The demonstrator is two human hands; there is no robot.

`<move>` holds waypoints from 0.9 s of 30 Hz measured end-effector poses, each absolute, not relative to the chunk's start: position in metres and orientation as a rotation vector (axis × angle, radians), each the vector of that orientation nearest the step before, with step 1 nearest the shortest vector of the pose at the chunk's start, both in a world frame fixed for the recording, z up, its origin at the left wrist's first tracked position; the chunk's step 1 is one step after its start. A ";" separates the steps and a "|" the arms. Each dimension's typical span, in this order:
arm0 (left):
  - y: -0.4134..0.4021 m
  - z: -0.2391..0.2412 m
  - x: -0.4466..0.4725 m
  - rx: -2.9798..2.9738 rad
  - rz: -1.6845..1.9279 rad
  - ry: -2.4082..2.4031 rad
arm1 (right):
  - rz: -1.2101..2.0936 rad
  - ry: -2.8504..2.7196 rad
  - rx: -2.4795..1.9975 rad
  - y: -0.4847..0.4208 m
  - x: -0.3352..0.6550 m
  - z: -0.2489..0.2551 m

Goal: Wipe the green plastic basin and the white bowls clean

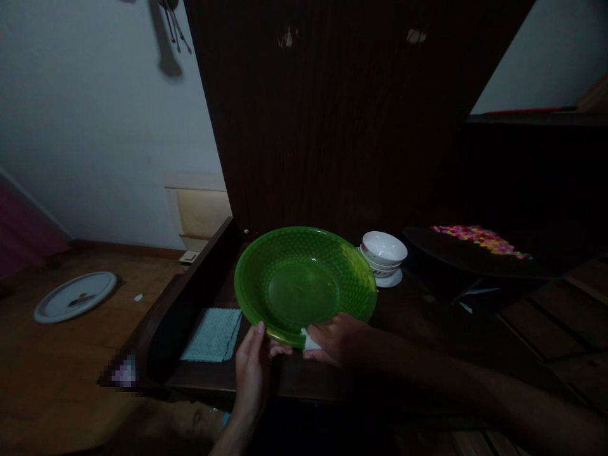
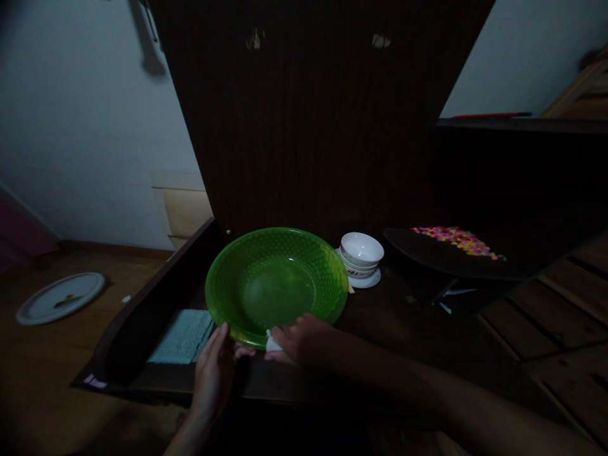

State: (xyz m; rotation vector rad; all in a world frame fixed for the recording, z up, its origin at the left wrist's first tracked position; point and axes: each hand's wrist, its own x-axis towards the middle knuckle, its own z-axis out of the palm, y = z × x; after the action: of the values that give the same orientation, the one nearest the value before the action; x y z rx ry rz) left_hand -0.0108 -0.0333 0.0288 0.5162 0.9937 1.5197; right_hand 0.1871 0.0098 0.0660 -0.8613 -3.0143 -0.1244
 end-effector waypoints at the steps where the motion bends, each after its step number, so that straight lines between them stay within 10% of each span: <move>1: -0.037 0.026 -0.008 0.545 1.487 0.983 | -0.112 -3.024 -0.868 0.009 0.186 0.067; 27: -0.023 0.031 -0.037 0.466 1.621 0.929 | -0.254 -2.982 -0.721 0.012 0.204 0.063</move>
State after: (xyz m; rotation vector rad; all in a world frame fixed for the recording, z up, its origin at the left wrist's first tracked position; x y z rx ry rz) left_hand -0.0366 -0.0231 0.0310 0.4658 0.9293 1.6206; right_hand 0.2045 0.0119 0.0627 -0.7214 -2.9823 -0.2536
